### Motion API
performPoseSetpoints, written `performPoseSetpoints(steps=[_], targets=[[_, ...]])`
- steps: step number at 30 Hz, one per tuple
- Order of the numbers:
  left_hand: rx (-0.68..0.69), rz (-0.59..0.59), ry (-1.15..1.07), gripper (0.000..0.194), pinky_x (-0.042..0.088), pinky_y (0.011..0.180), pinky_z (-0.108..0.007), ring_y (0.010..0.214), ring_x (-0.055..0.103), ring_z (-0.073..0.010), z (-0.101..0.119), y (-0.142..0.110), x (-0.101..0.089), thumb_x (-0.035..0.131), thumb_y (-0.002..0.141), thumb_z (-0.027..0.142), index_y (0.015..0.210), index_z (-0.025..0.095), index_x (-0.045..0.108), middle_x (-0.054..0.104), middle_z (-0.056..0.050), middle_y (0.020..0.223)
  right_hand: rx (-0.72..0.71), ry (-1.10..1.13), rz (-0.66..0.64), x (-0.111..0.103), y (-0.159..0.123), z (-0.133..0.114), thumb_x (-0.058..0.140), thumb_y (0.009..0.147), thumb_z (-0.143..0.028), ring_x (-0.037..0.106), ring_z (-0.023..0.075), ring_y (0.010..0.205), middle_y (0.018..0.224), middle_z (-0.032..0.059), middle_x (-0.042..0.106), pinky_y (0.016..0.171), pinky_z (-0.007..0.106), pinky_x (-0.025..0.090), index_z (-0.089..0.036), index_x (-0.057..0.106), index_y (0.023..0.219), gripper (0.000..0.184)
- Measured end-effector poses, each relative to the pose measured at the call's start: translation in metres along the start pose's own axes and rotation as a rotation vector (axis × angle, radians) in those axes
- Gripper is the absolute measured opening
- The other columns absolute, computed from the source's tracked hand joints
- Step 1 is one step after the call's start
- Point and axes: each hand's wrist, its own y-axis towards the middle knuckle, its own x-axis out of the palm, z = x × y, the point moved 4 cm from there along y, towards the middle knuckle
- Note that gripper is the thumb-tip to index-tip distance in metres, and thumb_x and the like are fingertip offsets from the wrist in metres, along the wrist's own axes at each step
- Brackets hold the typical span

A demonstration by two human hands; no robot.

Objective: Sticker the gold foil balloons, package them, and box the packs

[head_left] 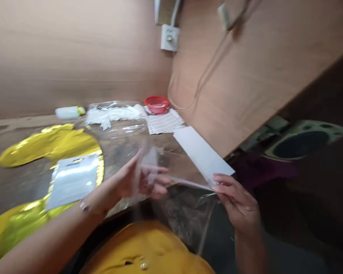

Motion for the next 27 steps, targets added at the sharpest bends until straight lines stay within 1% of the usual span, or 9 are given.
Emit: performPoseSetpoints(steps=[4,7,9,11,14,16,18,22,27], targets=[[-0.069,0.047,-0.021,0.071,0.058,0.071,-0.036,0.075,0.073,-0.0244,0.010,-0.009,-0.030,0.084,0.057,0.057,0.112,0.016,0.067,0.075,-0.013,0.101,-0.159,-0.021,-0.256,0.053,0.027,0.001,0.064,0.084,-0.012,0.060,0.0237,0.115,0.112,0.0014,0.069,0.097,0.046,0.052,-0.039,0.074,0.101,0.033],[-0.048,0.226,0.028,0.053,0.056,0.057,-0.029,0.058,0.070,-0.0196,-0.003,-0.018,-0.044,0.094,0.049,0.027,0.094,0.011,0.071,0.074,-0.009,0.076,-0.102,0.016,-0.247,0.085,0.043,0.017,0.065,0.085,-0.019,0.055,0.0236,0.123,0.125,0.0013,0.064,0.105,0.047,0.046,-0.037,0.075,0.097,0.024],[0.080,0.392,-0.038,0.039,0.054,0.052,-0.024,0.052,0.066,-0.0153,-0.009,-0.023,-0.051,0.093,0.051,0.025,0.078,0.010,0.069,0.069,-0.004,0.061,0.083,0.139,-0.083,0.098,0.050,0.034,0.068,0.084,-0.027,0.056,0.0233,0.123,0.137,0.0020,0.056,0.107,0.047,0.045,-0.035,0.073,0.105,0.023],[0.220,0.551,-0.118,0.035,0.054,0.052,-0.021,0.050,0.064,-0.0116,-0.012,-0.028,-0.060,0.091,0.056,0.027,0.074,0.011,0.065,0.063,0.001,0.056,0.379,0.376,0.010,0.113,0.050,0.052,0.072,0.081,-0.040,0.063,0.0243,0.114,0.141,0.0059,0.053,0.099,0.049,0.051,-0.035,0.064,0.121,0.041],[0.372,0.726,-0.208,0.033,0.055,0.053,-0.021,0.055,0.065,-0.0107,-0.012,-0.033,-0.070,0.086,0.065,0.027,0.077,0.013,0.060,0.064,0.001,0.062,0.776,0.756,-0.257,0.147,0.039,0.058,0.075,0.070,-0.059,0.070,0.0282,0.099,0.128,0.0135,0.064,0.086,0.051,0.057,-0.030,0.057,0.130,0.069],[0.456,0.814,-0.263,0.029,0.055,0.053,-0.020,0.057,0.066,-0.0105,-0.009,-0.036,-0.077,0.082,0.071,0.025,0.079,0.013,0.057,0.066,0.000,0.068,0.877,0.896,-0.483,0.163,0.025,0.048,0.075,0.068,-0.061,0.070,0.0290,0.099,0.118,0.0151,0.070,0.088,0.050,0.056,-0.025,0.062,0.124,0.068],[0.528,0.888,-0.314,0.024,0.056,0.054,-0.021,0.058,0.066,-0.0101,-0.006,-0.039,-0.082,0.077,0.077,0.022,0.081,0.014,0.054,0.067,-0.001,0.072,0.877,0.978,-0.566,0.172,0.013,0.036,0.076,0.070,-0.057,0.068,0.0283,0.105,0.116,0.0136,0.071,0.092,0.048,0.054,-0.024,0.068,0.117,0.058],[0.623,0.982,-0.388,0.018,0.057,0.056,-0.022,0.060,0.067,-0.0101,-0.004,-0.041,-0.087,0.070,0.082,0.017,0.085,0.016,0.052,0.066,0.001,0.075,0.841,1.079,-0.463,0.185,-0.003,0.025,0.076,0.071,-0.055,0.061,0.0274,0.120,0.129,0.0092,0.065,0.099,0.045,0.050,-0.028,0.069,0.117,0.054],[0.643,0.995,-0.424,0.016,0.057,0.058,-0.024,0.059,0.067,-0.0108,-0.004,-0.033,-0.083,0.068,0.082,0.015,0.083,0.016,0.052,0.065,0.001,0.074,0.849,0.936,-0.169,0.205,0.006,0.028,0.079,0.072,-0.042,0.073,0.0209,0.091,0.100,0.0047,0.077,0.091,0.042,0.056,-0.026,0.075,0.094,0.028]])
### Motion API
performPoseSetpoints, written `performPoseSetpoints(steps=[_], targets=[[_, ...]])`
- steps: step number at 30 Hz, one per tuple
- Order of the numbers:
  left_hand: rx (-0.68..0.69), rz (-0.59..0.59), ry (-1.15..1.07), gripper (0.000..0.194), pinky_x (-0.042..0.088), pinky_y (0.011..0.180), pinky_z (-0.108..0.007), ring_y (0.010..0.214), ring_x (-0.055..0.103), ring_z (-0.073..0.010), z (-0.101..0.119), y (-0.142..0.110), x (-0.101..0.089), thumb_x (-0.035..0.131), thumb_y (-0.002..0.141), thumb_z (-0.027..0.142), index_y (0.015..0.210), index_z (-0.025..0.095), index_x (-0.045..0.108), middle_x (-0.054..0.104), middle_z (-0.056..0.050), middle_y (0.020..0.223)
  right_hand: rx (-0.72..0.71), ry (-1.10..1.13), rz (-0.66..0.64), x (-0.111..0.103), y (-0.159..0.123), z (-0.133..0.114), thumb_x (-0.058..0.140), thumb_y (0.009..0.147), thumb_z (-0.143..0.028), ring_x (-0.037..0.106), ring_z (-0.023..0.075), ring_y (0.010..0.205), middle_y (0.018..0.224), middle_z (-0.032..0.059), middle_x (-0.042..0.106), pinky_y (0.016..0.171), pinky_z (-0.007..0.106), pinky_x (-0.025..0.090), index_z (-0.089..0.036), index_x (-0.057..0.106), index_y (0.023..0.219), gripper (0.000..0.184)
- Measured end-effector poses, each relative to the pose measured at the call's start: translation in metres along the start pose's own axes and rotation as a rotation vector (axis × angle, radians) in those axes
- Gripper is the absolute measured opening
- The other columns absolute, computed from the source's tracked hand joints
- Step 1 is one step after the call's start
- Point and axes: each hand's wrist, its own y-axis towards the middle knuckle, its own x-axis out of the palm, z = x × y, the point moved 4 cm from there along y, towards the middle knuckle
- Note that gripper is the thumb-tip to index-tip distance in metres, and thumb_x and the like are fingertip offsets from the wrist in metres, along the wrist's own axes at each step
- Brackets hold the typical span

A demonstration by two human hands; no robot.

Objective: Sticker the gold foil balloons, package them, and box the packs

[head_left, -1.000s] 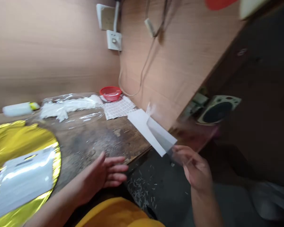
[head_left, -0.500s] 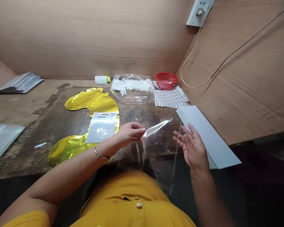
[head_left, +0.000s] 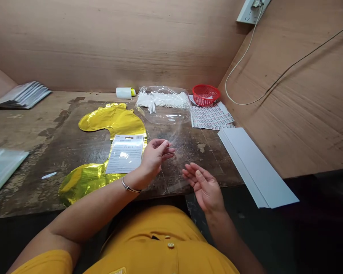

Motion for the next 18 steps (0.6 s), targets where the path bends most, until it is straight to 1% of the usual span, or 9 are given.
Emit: performPoseSetpoints(steps=[3,6,8,10,13,15,16,17,18], targets=[[-0.017,-0.006,-0.004,0.016,0.057,0.062,-0.025,0.060,0.067,-0.0111,-0.003,-0.003,0.002,0.069,0.081,0.016,0.081,0.015,0.053,0.066,0.000,0.074,-0.166,-0.116,0.120,-0.001,0.014,-0.011,0.078,0.070,-0.044,0.073,0.0212,0.075,0.082,0.0047,0.077,0.080,0.043,0.060,-0.021,0.074,0.082,0.026],[-0.037,-0.009,-0.007,0.016,0.056,0.066,-0.026,0.067,0.069,-0.0130,0.000,-0.005,-0.004,0.070,0.080,0.017,0.084,0.015,0.054,0.068,-0.004,0.080,-0.298,-0.220,0.196,-0.011,0.023,-0.030,0.080,0.068,-0.040,0.071,0.0181,0.066,0.071,0.0016,0.074,0.074,0.039,0.059,-0.019,0.071,0.077,0.024],[-0.018,-0.007,-0.012,0.020,0.056,0.071,-0.025,0.077,0.070,-0.0138,0.007,-0.004,-0.011,0.070,0.080,0.017,0.095,0.016,0.055,0.069,-0.007,0.093,-0.370,-0.267,0.235,-0.021,0.023,-0.046,0.082,0.066,-0.034,0.069,0.0158,0.066,0.068,-0.0008,0.072,0.075,0.035,0.058,-0.019,0.070,0.074,0.021],[0.053,0.016,0.010,0.034,0.055,0.079,-0.027,0.090,0.068,-0.0146,0.018,0.000,-0.019,0.069,0.080,0.018,0.110,0.019,0.053,0.065,-0.009,0.114,-0.557,-0.452,0.300,-0.026,0.018,-0.067,0.080,0.071,-0.028,0.069,0.0162,0.072,0.072,-0.0005,0.071,0.078,0.034,0.057,-0.019,0.068,0.074,0.015],[0.257,0.067,0.150,0.053,0.051,0.096,-0.036,0.112,0.061,-0.0189,0.037,0.006,-0.031,0.069,0.080,0.020,0.127,0.022,0.044,0.053,-0.012,0.132,-1.050,-0.952,0.378,-0.017,0.000,-0.093,0.073,0.078,-0.017,0.071,0.0190,0.084,0.087,0.0030,0.073,0.082,0.036,0.057,-0.020,0.066,0.079,0.008],[0.467,0.079,0.311,0.062,0.045,0.105,-0.041,0.123,0.054,-0.0221,0.048,0.003,-0.034,0.069,0.079,0.023,0.134,0.023,0.040,0.048,-0.013,0.138,-1.341,-1.199,0.329,-0.005,-0.010,-0.096,0.072,0.077,-0.009,0.071,0.0191,0.090,0.098,0.0044,0.074,0.083,0.034,0.058,-0.021,0.064,0.086,0.016],[0.592,0.076,0.405,0.064,0.043,0.107,-0.044,0.127,0.051,-0.0233,0.053,-0.002,-0.035,0.069,0.080,0.025,0.136,0.024,0.039,0.046,-0.012,0.141,-1.436,-1.263,0.270,-0.002,-0.013,-0.093,0.071,0.077,-0.005,0.072,0.0191,0.093,0.102,0.0047,0.074,0.083,0.033,0.058,-0.021,0.064,0.091,0.022],[0.724,0.066,0.505,0.065,0.040,0.109,-0.045,0.130,0.047,-0.0242,0.057,-0.009,-0.034,0.069,0.081,0.026,0.138,0.026,0.039,0.043,-0.011,0.143,-1.487,-1.306,0.187,0.001,-0.013,-0.088,0.069,0.078,-0.003,0.071,0.0193,0.096,0.105,0.0051,0.074,0.085,0.033,0.059,-0.022,0.064,0.097,0.027],[0.850,0.042,0.611,0.062,0.039,0.111,-0.046,0.133,0.045,-0.0249,0.059,-0.018,-0.032,0.068,0.082,0.027,0.138,0.027,0.040,0.042,-0.010,0.146,-1.491,-1.344,0.088,0.003,-0.012,-0.081,0.066,0.080,-0.002,0.071,0.0196,0.100,0.108,0.0054,0.074,0.088,0.035,0.059,-0.023,0.064,0.104,0.032]])
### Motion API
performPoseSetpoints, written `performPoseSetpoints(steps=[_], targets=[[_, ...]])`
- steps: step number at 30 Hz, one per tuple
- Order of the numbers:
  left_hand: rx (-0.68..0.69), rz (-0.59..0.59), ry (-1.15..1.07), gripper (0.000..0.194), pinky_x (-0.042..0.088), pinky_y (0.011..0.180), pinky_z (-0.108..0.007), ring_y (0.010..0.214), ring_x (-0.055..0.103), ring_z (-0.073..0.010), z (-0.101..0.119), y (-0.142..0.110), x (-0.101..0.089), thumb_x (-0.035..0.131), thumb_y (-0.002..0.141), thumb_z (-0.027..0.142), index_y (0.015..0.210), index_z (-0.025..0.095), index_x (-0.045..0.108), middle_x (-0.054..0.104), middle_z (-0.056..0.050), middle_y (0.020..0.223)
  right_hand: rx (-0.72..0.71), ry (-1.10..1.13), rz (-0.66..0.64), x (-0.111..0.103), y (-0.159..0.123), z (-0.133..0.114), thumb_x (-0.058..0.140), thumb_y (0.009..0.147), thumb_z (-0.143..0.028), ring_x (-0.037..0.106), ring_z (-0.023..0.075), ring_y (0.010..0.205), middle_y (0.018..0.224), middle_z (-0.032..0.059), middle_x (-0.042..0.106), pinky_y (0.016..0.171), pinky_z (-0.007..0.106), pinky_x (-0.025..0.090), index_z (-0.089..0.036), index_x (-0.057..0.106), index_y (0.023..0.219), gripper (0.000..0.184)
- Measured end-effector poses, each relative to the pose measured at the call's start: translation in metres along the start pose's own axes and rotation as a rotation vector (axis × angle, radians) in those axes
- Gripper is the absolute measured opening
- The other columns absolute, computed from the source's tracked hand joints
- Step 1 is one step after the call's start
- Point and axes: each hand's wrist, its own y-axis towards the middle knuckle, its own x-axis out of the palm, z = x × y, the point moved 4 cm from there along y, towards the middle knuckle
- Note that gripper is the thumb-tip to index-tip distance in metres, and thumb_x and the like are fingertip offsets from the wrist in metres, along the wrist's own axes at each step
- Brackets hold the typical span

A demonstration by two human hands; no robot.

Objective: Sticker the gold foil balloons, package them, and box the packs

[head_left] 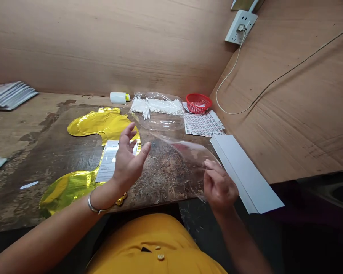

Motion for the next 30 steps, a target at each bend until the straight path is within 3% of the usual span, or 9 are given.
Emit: performPoseSetpoints(steps=[2,4,8,12,14,18,23,30], targets=[[0.248,-0.126,0.187,0.050,0.036,0.112,-0.048,0.136,0.041,-0.0255,0.015,-0.013,0.001,0.063,0.087,0.027,0.134,0.029,0.048,0.045,-0.008,0.145,-0.053,0.060,-0.185,0.016,-0.012,-0.005,0.058,0.084,-0.001,0.068,0.0217,0.108,0.110,0.0071,0.074,0.095,0.040,0.056,-0.022,0.064,0.114,0.037],[0.407,-0.366,0.396,0.036,0.033,0.113,-0.053,0.136,0.042,-0.0274,0.021,-0.028,0.009,0.058,0.091,0.025,0.127,0.028,0.056,0.052,-0.007,0.140,-0.054,0.076,-0.407,0.032,-0.028,-0.011,0.052,0.088,-0.004,0.065,0.0248,0.114,0.114,0.0097,0.073,0.099,0.046,0.053,-0.019,0.066,0.116,0.034],[0.385,-0.857,0.747,0.037,0.025,0.111,-0.066,0.137,0.042,-0.0353,0.001,-0.053,0.029,0.048,0.096,0.027,0.133,0.022,0.054,0.051,-0.010,0.145,0.050,0.082,-0.729,0.046,-0.053,-0.017,0.048,0.096,-0.018,0.059,0.0276,0.123,0.127,0.0110,0.066,0.104,0.052,0.048,-0.017,0.065,0.121,0.031],[0.396,-1.099,0.809,0.041,0.020,0.113,-0.066,0.141,0.036,-0.0338,-0.018,-0.066,0.045,0.042,0.099,0.029,0.139,0.023,0.049,0.043,-0.009,0.151,0.138,0.161,-0.914,0.030,-0.056,-0.012,0.059,0.090,-0.043,0.044,0.0307,0.137,0.146,0.0124,0.050,0.112,0.058,0.036,-0.019,0.051,0.139,0.055],[0.397,-1.142,0.817,0.043,0.018,0.113,-0.066,0.141,0.035,-0.0339,-0.023,-0.069,0.049,0.043,0.099,0.030,0.141,0.022,0.047,0.042,-0.010,0.151,0.218,0.158,-0.836,0.014,-0.050,0.000,0.063,0.086,-0.049,0.047,0.0310,0.134,0.144,0.0141,0.051,0.110,0.055,0.040,-0.019,0.051,0.139,0.062],[0.365,-1.124,0.799,0.045,0.015,0.112,-0.069,0.141,0.035,-0.0356,-0.026,-0.070,0.052,0.046,0.097,0.030,0.141,0.021,0.047,0.042,-0.013,0.151,0.339,0.066,-0.508,-0.009,-0.047,0.020,0.055,0.093,-0.031,0.064,0.0238,0.107,0.112,0.0103,0.071,0.096,0.045,0.053,-0.020,0.068,0.115,0.028],[0.327,-1.091,0.745,0.043,0.012,0.113,-0.067,0.140,0.037,-0.0357,-0.024,-0.071,0.053,0.050,0.095,0.028,0.138,0.021,0.051,0.045,-0.015,0.149,0.274,0.153,-0.636,0.009,-0.064,0.003,0.051,0.094,-0.020,0.061,0.0220,0.110,0.112,0.0082,0.070,0.097,0.043,0.053,-0.022,0.068,0.114,0.027],[0.307,-1.100,0.738,0.044,0.009,0.113,-0.068,0.141,0.036,-0.0359,-0.022,-0.070,0.053,0.048,0.096,0.030,0.138,0.020,0.049,0.044,-0.015,0.149,0.239,0.054,-0.653,0.014,-0.079,-0.002,0.049,0.093,-0.017,0.057,0.0250,0.114,0.125,0.0116,0.065,0.098,0.047,0.049,-0.017,0.060,0.128,0.036]])
